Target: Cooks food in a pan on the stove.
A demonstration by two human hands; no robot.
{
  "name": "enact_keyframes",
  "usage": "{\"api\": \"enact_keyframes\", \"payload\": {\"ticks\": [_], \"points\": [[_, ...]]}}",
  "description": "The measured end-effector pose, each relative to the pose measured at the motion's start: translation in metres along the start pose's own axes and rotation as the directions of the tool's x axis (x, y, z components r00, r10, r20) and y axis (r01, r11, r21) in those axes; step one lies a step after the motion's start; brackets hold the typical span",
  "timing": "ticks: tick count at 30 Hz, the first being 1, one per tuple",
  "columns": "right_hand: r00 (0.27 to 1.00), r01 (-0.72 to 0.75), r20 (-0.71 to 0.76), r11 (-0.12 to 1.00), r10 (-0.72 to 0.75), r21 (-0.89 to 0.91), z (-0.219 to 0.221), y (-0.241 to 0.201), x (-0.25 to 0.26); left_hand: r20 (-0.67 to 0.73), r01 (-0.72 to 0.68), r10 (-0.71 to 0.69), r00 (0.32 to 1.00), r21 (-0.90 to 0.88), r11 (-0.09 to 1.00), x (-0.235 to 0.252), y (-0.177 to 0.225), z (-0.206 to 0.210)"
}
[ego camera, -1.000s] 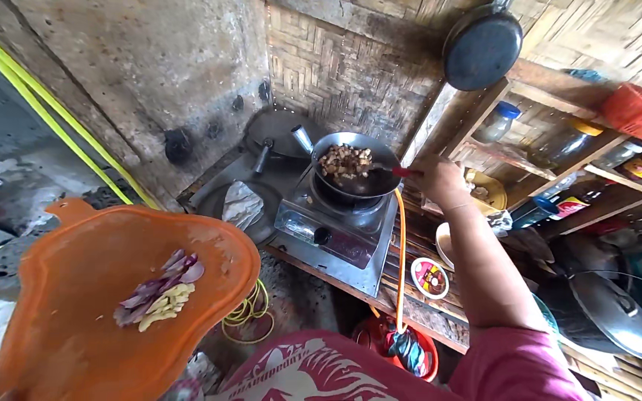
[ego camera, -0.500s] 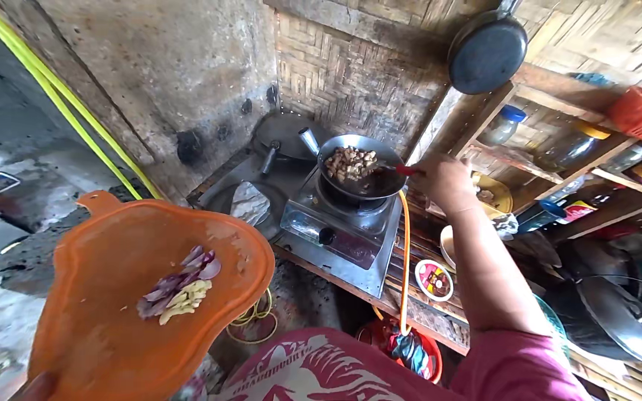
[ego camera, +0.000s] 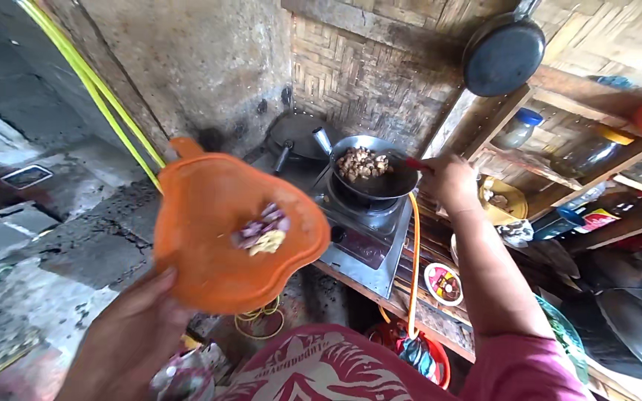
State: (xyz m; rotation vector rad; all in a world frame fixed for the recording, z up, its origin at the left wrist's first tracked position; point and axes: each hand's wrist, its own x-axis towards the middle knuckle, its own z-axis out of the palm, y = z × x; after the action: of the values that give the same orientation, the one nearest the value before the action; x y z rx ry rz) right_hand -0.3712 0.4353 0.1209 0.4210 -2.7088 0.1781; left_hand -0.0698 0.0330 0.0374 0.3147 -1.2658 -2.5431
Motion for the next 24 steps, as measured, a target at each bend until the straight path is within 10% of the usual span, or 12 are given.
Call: {"api": "enact_keyframes", "payload": {"ticks": [13, 24], "points": [[0.866, 0.078, -0.492, 0.948, 0.088, 0.307, 0.021, -0.051, -0.063, -0.021, 0.146, -0.145, 0.989, 0.253, 0.956, 0.160, -0.051, 0.205], [0.838, -0.086, -0.512, 0.972, 0.190, 0.219, 0.114, -0.044, -0.087, 0.004, 0.010, -0.015, 1.000, 0.558, 0.830, 0.215, -0.068, 0.250]]}}
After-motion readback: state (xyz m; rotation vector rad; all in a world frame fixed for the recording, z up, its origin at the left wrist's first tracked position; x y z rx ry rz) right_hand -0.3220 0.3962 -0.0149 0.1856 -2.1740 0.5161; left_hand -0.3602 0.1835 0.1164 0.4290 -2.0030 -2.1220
